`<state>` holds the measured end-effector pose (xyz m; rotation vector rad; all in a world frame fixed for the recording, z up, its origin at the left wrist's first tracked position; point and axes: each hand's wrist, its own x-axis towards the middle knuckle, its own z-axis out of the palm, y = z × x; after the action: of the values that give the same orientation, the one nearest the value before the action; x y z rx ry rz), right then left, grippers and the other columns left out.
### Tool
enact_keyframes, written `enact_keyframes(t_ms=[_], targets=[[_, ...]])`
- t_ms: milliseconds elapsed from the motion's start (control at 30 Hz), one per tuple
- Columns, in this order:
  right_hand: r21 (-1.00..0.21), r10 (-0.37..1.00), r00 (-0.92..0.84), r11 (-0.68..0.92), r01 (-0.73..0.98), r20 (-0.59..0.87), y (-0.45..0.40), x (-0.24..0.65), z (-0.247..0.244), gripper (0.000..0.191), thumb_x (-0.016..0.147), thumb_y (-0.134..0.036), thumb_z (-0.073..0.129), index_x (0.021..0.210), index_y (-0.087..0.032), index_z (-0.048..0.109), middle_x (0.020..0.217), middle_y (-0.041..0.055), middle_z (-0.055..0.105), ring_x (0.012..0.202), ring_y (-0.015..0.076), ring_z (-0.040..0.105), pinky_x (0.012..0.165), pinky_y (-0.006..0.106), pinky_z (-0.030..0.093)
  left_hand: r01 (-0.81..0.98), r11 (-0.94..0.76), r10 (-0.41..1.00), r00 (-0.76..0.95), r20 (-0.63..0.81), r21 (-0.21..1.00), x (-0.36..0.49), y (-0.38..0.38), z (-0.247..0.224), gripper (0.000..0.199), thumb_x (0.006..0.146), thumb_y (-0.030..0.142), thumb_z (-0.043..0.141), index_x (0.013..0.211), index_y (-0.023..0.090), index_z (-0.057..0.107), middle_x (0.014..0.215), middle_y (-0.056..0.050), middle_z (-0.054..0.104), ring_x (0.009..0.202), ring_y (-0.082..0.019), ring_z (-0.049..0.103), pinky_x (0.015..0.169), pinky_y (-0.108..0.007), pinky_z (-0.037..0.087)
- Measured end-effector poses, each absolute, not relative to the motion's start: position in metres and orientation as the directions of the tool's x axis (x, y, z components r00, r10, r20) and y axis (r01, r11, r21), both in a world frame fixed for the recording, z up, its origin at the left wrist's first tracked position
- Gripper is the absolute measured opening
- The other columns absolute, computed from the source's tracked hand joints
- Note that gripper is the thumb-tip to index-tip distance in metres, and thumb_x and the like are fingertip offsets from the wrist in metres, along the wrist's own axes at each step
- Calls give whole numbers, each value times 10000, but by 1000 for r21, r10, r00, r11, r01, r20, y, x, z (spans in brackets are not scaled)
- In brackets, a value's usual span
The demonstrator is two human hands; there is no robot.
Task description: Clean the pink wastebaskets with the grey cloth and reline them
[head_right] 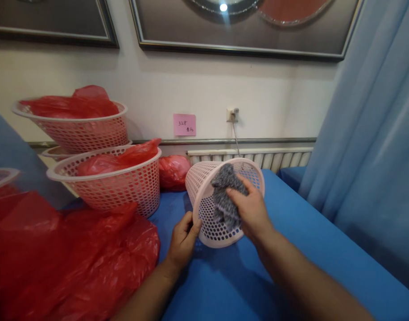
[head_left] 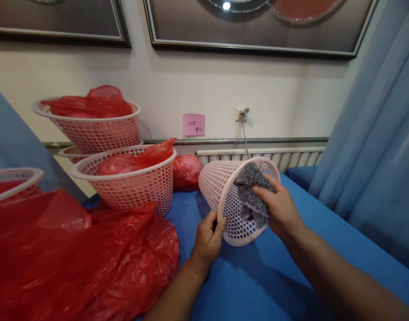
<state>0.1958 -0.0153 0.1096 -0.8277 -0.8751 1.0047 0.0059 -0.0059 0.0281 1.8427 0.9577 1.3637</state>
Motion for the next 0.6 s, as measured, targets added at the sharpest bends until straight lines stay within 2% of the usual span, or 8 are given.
enact_keyframes(t_ms=[67,133,200,267,367,467,600], targets=[[-876,802,471,469,-114,368,12,225,111,490,663,-303,790,1139,-197,740,1047,40,777,929,235,730,896,404,588,178,-527,847,192,496,831,5,-6,29,321,981,439,540,757,211,523,705,41,471,664,-148,447,637,-268,360],[-845,643,575,503,180,506,35,259,96,425,686,-293,700,1094,-190,762,1092,49,766,1046,255,704,1019,434,529,180,-528,846,195,496,830,6,-7,27,331,978,432,544,734,214,498,690,45,453,652,-145,437,630,-269,349],[-826,560,608,364,430,563,47,288,69,403,708,-299,631,1068,-186,771,1104,66,750,1090,277,682,1065,462,495,182,-527,846,200,494,830,8,-7,25,337,973,423,553,718,218,472,681,48,437,643,-141,428,626,-269,343],[-785,616,550,194,588,564,45,306,36,390,732,-286,558,1042,-191,775,1150,91,716,1114,292,662,1075,487,482,184,-526,847,201,492,831,10,-8,24,333,969,413,559,716,219,461,681,48,435,642,-140,427,626,-270,342],[-757,750,431,139,638,501,24,304,-10,338,687,-234,584,947,-216,800,1088,106,715,1000,301,683,982,498,533,190,-525,849,196,491,830,12,-9,22,327,967,400,565,714,218,464,686,45,441,648,-140,431,632,-271,346],[-768,856,296,166,619,423,-1,276,-38,337,636,-206,616,907,-251,811,993,70,741,910,276,700,912,474,567,182,-529,846,183,501,829,12,-10,23,321,969,394,562,717,217,474,687,44,446,649,-140,435,634,-271,354],[-933,978,78,159,323,194,-32,231,-35,330,655,-243,636,942,-248,798,882,27,779,809,255,725,811,439,611,171,-533,845,158,510,829,11,-13,26,324,969,401,560,713,218,484,678,46,451,639,-139,434,623,-267,356]])
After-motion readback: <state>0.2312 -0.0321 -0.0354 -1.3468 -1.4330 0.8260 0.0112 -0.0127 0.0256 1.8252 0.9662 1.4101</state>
